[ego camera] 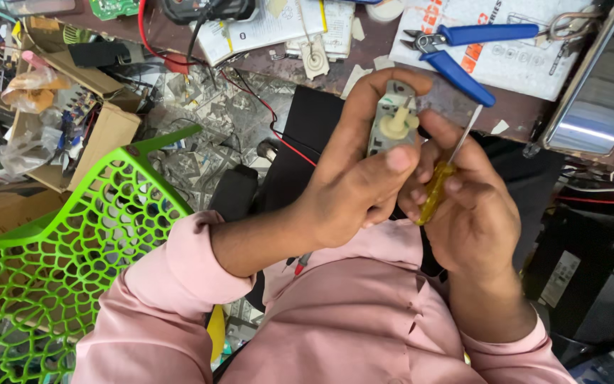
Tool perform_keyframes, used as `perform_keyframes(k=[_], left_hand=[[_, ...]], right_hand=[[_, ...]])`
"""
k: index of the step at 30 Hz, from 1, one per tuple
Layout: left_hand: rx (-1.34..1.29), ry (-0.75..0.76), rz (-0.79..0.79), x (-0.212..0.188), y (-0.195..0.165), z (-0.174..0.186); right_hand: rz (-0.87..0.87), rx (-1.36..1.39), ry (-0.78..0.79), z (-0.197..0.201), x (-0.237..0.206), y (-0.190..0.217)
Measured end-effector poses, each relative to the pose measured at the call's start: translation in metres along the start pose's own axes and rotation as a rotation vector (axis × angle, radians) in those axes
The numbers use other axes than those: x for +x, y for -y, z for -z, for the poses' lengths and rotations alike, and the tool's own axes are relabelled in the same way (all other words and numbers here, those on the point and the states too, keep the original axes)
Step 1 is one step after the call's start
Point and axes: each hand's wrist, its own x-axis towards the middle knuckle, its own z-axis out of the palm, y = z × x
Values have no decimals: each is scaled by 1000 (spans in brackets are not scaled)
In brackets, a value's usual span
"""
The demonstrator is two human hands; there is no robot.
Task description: The person uses a screwdriver to adjust screws on a small electrical component, then wraps a yellow wire around it. The person holds the component with one hand while manipulating the screwdriver and wire with the other.
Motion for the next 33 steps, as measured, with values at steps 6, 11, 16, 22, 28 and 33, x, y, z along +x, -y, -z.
perform_keyframes(k=[6,11,16,22,28,33], left_hand=[[-54,45,15,-1,-4,-1],[-36,14,56,1,-8,-3],[-18,-21,63,2,-9,-7],[2,-65,93,4,-9,-9],[29,-91,96,6,-9,-10],[49,-111,89,5,-8,-10]], right_hand=[[2,-64,1,-7,-1,3],[9,-94,7,-9,-4,4],[46,-153,-38,-15,-11,7],[180,-303,-20,-19,-16,10],[318,-479,-49,-15,-20,8],[352,-653,-190,-14,-23,9]])
